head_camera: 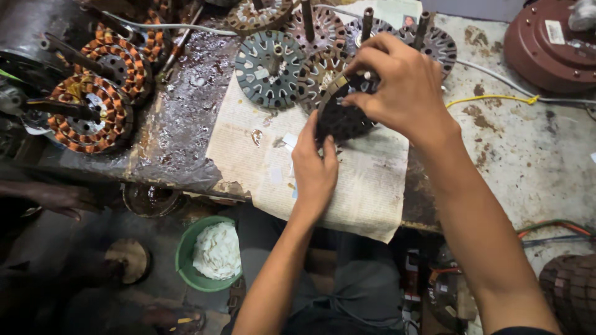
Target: The person repeatedly picks up small white rectangular pieces and inserts them into slots on a cylindrical motor stator. The person rotates the stator to access different slots and continues inserting pieces throughout the clip.
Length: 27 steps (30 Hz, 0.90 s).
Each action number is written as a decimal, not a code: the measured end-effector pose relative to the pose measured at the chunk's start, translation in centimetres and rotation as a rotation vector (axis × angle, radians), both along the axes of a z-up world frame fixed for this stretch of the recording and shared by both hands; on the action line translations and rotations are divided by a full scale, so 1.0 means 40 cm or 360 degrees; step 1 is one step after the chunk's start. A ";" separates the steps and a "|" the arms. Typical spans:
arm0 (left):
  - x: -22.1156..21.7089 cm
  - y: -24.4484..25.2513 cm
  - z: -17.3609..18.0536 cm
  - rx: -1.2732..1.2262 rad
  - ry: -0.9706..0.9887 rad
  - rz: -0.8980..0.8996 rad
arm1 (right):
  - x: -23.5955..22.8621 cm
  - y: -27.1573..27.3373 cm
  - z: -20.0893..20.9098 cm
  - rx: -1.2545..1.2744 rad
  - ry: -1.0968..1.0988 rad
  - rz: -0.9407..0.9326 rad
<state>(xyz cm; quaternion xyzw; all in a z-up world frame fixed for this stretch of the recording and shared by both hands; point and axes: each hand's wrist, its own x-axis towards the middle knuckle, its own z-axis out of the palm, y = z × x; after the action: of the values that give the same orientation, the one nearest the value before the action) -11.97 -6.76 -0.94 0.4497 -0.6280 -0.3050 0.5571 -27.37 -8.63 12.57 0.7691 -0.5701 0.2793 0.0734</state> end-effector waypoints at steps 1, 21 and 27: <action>-0.001 0.004 0.000 0.0011 -0.0001 0.0004 | -0.002 0.005 -0.001 0.0002 -0.0003 0.0004; 0.053 -0.038 0.161 -0.0331 -0.0868 -0.0516 | -0.115 0.116 -0.028 0.0549 -0.1049 -0.0110; 0.052 -0.082 0.177 -0.0330 -0.0315 -0.0761 | -0.127 0.076 -0.057 0.0583 -0.1021 0.0150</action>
<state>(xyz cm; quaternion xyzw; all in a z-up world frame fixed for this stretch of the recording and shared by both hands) -9.88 -10.05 6.15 0.2568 -0.7956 -0.3163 0.4483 -32.46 -5.60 10.30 0.6682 -0.5686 0.4027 -0.2607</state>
